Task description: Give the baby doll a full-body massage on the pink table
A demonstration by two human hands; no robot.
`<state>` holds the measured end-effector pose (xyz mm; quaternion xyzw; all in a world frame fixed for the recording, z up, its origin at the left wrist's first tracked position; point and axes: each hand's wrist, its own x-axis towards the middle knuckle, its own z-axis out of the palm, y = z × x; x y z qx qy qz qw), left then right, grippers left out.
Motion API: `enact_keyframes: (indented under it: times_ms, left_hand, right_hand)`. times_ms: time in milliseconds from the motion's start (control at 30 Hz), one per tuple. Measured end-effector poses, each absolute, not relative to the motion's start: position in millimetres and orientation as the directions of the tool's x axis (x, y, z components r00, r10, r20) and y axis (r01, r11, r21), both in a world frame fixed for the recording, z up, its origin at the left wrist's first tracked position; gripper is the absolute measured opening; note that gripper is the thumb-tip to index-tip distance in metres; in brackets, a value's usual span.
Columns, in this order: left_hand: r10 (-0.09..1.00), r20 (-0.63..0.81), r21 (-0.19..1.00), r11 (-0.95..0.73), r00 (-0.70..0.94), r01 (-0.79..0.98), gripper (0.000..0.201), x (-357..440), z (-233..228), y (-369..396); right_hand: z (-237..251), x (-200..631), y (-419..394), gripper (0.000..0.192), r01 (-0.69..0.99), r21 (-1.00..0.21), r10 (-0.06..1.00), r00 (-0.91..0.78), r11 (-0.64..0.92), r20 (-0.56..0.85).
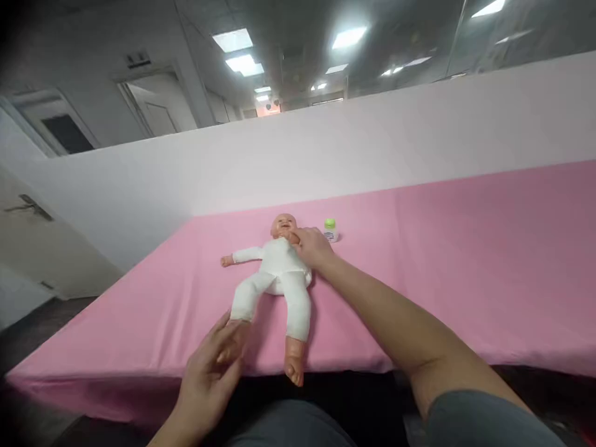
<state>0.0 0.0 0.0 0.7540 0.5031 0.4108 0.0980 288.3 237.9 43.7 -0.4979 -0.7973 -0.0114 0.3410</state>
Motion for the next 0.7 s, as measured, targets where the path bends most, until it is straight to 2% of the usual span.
enact_keyframes:
  times_ms: [167,333,533,700]
  left_hand:
    - [0.843,0.523,0.593,-0.467,0.127,0.656,0.046,-1,21,29]
    - [0.85,0.523,0.586,-0.41,0.06,0.699,0.042,26,29,83]
    - [0.908,0.416,0.629,-0.322,0.044,0.708,0.044,55,27,148]
    - [0.952,0.303,0.701,-0.258,0.05,0.665,0.051,57,29,169]
  right_hand:
    - [15,274,230,0.032,0.81,-0.244,0.752,-0.322,0.533,0.575]
    - [-3,280,239,0.032,0.805,-0.213,0.728,-0.344,0.554,0.593]
    - [-11,283,243,0.033,0.813,-0.206,0.735,-0.344,0.545,0.585]
    - [-9,283,243,0.032,0.787,-0.245,0.739,-0.354,0.567,0.574]
